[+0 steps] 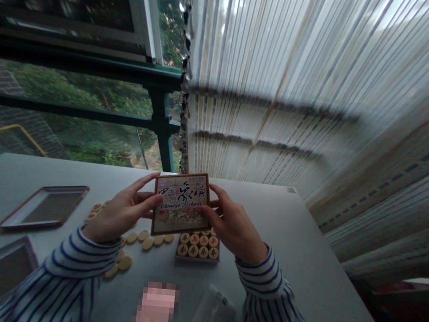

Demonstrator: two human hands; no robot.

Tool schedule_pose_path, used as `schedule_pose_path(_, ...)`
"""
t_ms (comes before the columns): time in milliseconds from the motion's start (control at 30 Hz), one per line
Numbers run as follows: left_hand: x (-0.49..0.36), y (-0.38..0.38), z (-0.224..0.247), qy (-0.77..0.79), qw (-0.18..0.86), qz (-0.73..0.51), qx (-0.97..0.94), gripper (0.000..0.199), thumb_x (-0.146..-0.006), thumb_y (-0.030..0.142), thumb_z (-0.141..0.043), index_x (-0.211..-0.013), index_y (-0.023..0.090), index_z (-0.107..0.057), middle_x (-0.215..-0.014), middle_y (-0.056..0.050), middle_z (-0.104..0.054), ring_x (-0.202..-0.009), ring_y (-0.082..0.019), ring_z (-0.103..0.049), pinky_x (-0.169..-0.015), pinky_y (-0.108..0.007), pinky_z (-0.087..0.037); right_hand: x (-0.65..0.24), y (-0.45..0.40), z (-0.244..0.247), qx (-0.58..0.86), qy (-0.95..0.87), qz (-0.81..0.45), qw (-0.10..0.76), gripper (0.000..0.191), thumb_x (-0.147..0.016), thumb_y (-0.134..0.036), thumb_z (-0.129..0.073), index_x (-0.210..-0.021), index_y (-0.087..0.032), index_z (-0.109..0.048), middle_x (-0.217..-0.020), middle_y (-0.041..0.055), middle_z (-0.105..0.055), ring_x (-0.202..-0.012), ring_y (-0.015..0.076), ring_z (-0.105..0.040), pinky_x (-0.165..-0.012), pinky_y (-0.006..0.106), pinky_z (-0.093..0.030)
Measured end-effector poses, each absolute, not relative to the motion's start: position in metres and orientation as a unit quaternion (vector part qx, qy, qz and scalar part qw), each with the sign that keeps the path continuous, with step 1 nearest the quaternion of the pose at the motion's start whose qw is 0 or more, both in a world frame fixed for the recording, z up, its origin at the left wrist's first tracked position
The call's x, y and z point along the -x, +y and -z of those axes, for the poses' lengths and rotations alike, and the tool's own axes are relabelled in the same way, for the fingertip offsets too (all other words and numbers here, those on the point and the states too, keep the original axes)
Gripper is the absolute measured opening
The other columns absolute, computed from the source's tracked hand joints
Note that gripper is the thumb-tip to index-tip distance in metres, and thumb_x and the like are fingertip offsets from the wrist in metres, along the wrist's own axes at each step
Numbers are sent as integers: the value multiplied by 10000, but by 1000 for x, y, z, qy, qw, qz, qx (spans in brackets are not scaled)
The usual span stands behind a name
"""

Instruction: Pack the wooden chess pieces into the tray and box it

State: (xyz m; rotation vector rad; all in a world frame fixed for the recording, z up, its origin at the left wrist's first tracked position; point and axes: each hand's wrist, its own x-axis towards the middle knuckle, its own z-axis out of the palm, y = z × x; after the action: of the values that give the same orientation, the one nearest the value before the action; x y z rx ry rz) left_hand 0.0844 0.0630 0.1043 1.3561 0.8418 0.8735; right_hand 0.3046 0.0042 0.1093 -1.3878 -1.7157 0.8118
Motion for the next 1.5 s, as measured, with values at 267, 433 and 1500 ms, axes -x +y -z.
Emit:
schedule_pose_path(267,-82,63,-96,401,422,-403,-706,663,-720,372,-579,-1293,220,-283,-1185,-134,-515,-972,-230,-570,-768,-405,-508,-310,9,-107,547,-612,-346,454,459,-791,-301,-496,-1220,-199,-370,-909,79,-653,-657,137,-600,-480,234,-491)
schedule_pose_path(433,-82,57,-99,308,151,-366,-865,528,-702,308,-617,-1193,236,-438,-1316,-108,-374,-1195,-254,-363,-953,-478,-357,-313,9,-109,569,-580,-344,471,498,-764,-330,-527,-1211,-182,-367,-852,71,-660,-596,128,-577,-421,216,-464)
schedule_pose_path(1500,-78,70,-93,224,14,-352,-909,335,-814,210,-475,-1146,173,-491,-1136,-98,-570,-1042,-198,-520,-899,-395,-427,-324,-8,-118,603,-707,-61,363,318,-839,-360,-420,-1066,-190,-562,-902,66,-637,-687,136,-590,-616,266,-484)
